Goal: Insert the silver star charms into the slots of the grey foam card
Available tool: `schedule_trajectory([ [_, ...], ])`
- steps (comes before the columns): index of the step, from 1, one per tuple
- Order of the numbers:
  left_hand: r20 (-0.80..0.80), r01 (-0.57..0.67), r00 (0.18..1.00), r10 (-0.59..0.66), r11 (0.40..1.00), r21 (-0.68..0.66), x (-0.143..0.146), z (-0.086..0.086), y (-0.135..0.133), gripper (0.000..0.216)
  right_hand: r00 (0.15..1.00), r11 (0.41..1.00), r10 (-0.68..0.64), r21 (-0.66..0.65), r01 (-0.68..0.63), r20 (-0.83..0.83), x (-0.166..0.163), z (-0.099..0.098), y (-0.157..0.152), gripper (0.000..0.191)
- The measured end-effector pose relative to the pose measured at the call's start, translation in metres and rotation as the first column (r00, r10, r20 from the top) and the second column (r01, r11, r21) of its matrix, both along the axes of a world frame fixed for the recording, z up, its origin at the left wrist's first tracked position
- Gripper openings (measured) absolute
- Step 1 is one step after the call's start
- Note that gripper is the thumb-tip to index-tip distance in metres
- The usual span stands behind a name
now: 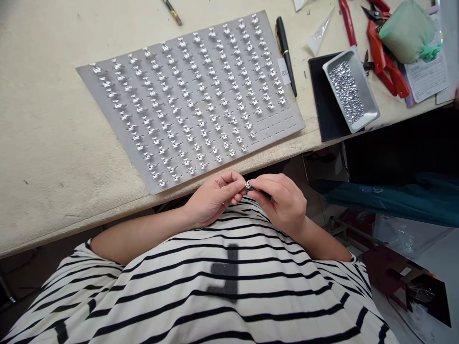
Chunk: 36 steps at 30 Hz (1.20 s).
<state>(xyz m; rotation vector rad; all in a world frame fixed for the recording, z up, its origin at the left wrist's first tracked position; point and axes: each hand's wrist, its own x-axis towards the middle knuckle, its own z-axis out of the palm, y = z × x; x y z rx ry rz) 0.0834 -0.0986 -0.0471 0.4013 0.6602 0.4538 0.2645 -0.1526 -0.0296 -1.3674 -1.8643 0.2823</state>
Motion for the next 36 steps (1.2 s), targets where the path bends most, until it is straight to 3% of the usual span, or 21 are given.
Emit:
schedule_trajectory([
  [6,-0.014,-0.012,1.0,0.012,1.0,0.022,0.0,0.001,0.001,0.042,1.0,0.996,-0.003,-0.084,0.004,0.021,-0.005,0.008,0.004,0.026],
  [13,-0.024,-0.019,1.0,0.019,1.0,0.003,0.001,0.001,0.001,0.038,0.993,0.984,0.105,-0.147,-0.097,0.045,0.002,0.01,0.007,0.027],
  [15,-0.01,-0.04,0.999,0.039,0.999,-0.027,0.001,0.001,0.001,0.036,0.996,0.99,0.074,-0.124,-0.068,0.048,0.008,0.007,0.013,0.026],
  [20,0.038,-0.014,0.999,0.019,0.993,-0.113,0.0,0.0,0.002,0.033,0.978,0.979,-0.2,0.058,0.197,0.061,0.028,-0.01,0.052,0.015],
  [25,0.028,0.027,0.999,-0.023,0.989,-0.146,-0.002,-0.002,0.003,0.028,0.961,0.971,-0.207,0.162,0.178,0.185,0.038,-0.027,0.091,0.007],
  [31,0.052,0.037,0.998,-0.029,0.984,-0.176,-0.003,-0.001,0.003,0.027,0.929,0.98,-0.195,0.092,0.175,0.316,0.038,-0.032,0.099,0.007],
  [36,0.237,0.032,0.971,0.031,0.966,-0.257,-0.002,0.002,0.005,0.034,0.91,0.985,-0.161,-0.004,0.175,0.383,0.037,-0.027,0.101,0.01],
])
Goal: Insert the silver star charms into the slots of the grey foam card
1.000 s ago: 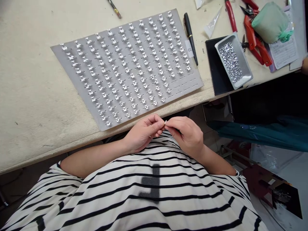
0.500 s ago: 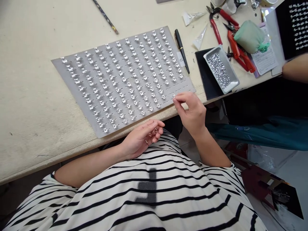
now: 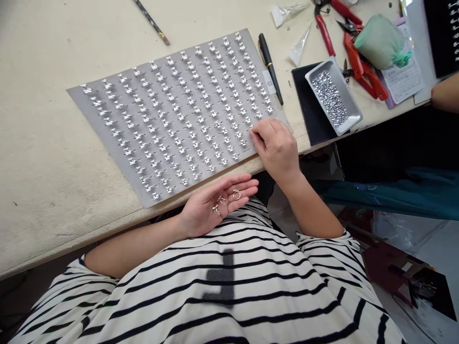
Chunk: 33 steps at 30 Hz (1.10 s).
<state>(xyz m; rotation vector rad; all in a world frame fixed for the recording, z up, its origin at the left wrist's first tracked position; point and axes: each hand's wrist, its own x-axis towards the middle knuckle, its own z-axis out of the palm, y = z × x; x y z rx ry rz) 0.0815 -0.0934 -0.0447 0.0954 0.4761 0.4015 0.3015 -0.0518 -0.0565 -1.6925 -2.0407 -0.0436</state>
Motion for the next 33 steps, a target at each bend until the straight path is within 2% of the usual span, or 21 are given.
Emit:
schedule_trajectory([
  [4,0.108,-0.068,0.991,0.073,0.996,-0.051,0.0,0.005,0.003,0.044,0.998,0.998,-0.026,-0.054,0.023,-0.06,-0.003,0.008,-0.005,0.013],
  [8,0.122,-0.079,0.989,0.085,0.995,-0.052,0.0,0.006,0.005,0.046,0.993,0.999,-0.032,0.039,0.037,-0.11,-0.012,0.027,-0.033,0.019],
  [10,0.13,-0.088,0.987,0.094,0.995,-0.051,0.001,0.005,0.005,0.047,0.991,0.996,0.015,0.087,-0.004,-0.13,-0.018,0.037,-0.052,0.025],
  [13,0.142,-0.102,0.984,0.108,0.994,-0.05,0.001,0.004,0.004,0.047,0.971,0.988,0.155,0.025,-0.153,-0.182,-0.025,0.046,-0.074,0.035],
  [17,0.144,-0.11,0.983,0.111,0.994,-0.02,0.002,0.005,0.002,0.049,0.946,0.961,0.254,-0.057,-0.27,-0.2,-0.029,0.047,-0.084,0.037],
  [26,0.14,-0.14,0.981,0.134,0.99,0.03,0.002,0.004,0.001,0.046,0.939,0.955,0.229,-0.127,-0.268,-0.255,-0.027,0.038,-0.087,0.022],
  [29,0.004,-0.081,0.997,0.081,0.991,0.108,0.003,0.001,-0.001,0.033,0.911,0.956,0.221,-0.106,-0.273,-0.348,-0.025,0.04,-0.089,0.024],
  [31,-0.123,0.026,0.992,-0.006,0.985,0.169,0.004,-0.001,-0.003,0.027,0.891,0.955,0.241,-0.072,-0.289,-0.386,-0.023,0.042,-0.09,0.028],
  [33,-0.173,0.126,0.981,-0.091,0.972,0.2,0.005,-0.004,-0.004,0.034,0.877,0.944,0.271,-0.072,-0.323,-0.396,-0.021,0.044,-0.09,0.03],
])
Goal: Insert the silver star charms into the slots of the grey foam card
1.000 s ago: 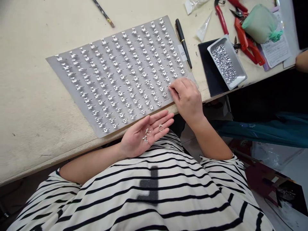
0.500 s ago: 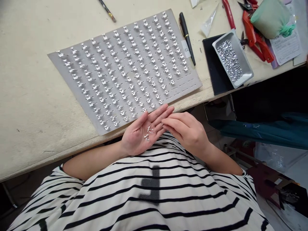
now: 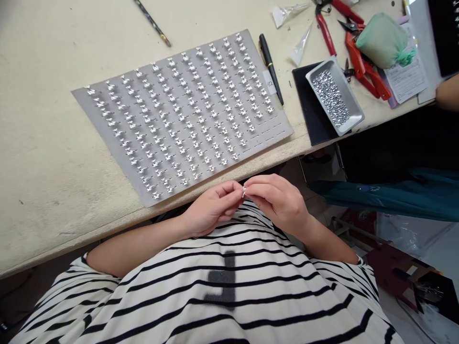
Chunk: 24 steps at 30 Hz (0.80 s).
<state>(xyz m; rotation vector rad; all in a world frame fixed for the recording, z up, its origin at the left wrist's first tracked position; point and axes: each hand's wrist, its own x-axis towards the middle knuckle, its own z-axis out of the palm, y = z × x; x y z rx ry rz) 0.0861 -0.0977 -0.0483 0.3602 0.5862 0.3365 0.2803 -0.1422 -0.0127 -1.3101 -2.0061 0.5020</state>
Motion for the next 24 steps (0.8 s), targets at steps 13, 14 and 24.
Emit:
schedule_trajectory([
  [13,-0.09,-0.092,0.949,0.303,0.538,0.838,0.002,-0.005,0.002,0.016,0.99,0.976,-0.138,-0.167,0.137,0.004,0.001,0.011,-0.005,0.018],
  [14,-0.096,-0.085,0.949,0.302,0.533,0.842,0.003,-0.006,0.002,0.016,0.987,0.971,-0.159,-0.182,0.156,-0.003,0.001,0.011,-0.003,0.018],
  [24,-0.062,-0.097,0.914,0.402,0.363,0.927,0.01,-0.005,0.009,0.006,0.989,0.965,-0.144,-0.217,0.146,0.027,0.008,0.019,0.015,0.018],
])
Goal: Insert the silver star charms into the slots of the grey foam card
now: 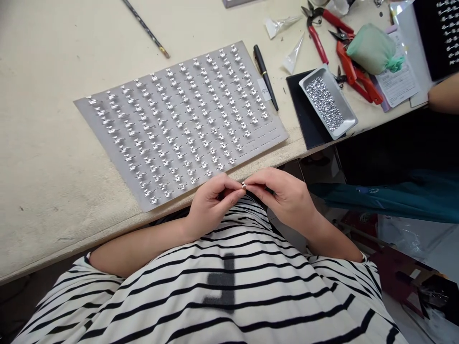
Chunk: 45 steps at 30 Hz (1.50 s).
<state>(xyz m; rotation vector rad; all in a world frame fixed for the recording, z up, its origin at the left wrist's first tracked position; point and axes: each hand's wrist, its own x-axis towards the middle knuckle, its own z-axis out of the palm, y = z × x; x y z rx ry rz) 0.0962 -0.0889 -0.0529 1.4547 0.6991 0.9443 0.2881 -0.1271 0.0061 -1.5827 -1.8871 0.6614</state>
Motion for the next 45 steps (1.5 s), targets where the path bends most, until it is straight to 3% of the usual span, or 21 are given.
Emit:
schedule_trajectory([
  [4,0.016,0.021,1.0,-0.022,0.998,0.061,-0.001,-0.004,-0.001,0.004,0.997,0.997,0.08,-0.018,-0.079,0.019,0.004,0.003,-0.003,0.018],
  [7,-0.016,0.034,0.999,-0.034,0.999,-0.02,-0.001,-0.004,-0.002,0.007,0.989,0.992,0.125,0.015,-0.127,0.077,0.007,0.002,0.0,0.018],
  [10,-0.04,0.04,0.998,-0.048,0.985,-0.166,-0.002,-0.002,-0.004,0.023,0.985,0.968,0.003,0.248,-0.046,0.171,0.016,-0.009,0.016,0.023],
  [12,-0.049,0.059,0.996,-0.071,0.974,-0.22,-0.003,0.0,-0.005,0.026,0.96,0.9,-0.151,0.435,0.035,0.235,0.025,-0.023,0.036,0.02],
  [14,-0.053,0.085,0.993,-0.101,0.966,-0.245,-0.004,0.001,-0.006,0.026,0.93,0.909,-0.218,0.408,0.083,0.297,0.035,-0.039,0.056,0.013],
  [17,-0.048,0.104,0.992,-0.12,0.959,-0.264,-0.005,0.002,-0.006,0.024,0.921,0.917,-0.232,0.385,0.1,0.313,0.046,-0.061,0.078,0.017],
  [20,-0.049,0.099,0.992,-0.116,0.959,-0.267,-0.007,0.002,-0.006,0.023,0.933,0.911,-0.252,0.387,0.14,0.257,0.048,-0.069,0.083,0.02],
  [24,-0.034,0.11,0.992,-0.124,0.954,-0.28,-0.007,0.002,-0.006,0.022,0.947,0.904,-0.287,0.367,0.218,0.147,0.043,-0.062,0.079,0.017],
  [30,-0.032,0.12,0.99,-0.135,0.949,-0.29,-0.007,0.001,-0.005,0.022,0.967,0.938,-0.169,0.332,0.099,0.189,0.032,-0.056,0.091,0.019],
  [35,-0.012,0.131,0.99,-0.141,0.945,-0.301,-0.01,0.001,-0.005,0.022,0.943,0.943,-0.212,0.307,0.128,0.257,0.028,-0.054,0.098,0.018],
  [45,0.008,0.154,0.987,-0.16,0.935,-0.319,-0.01,0.0,-0.005,0.022,0.955,0.945,-0.274,0.217,0.246,0.111,0.034,-0.045,0.072,0.015],
])
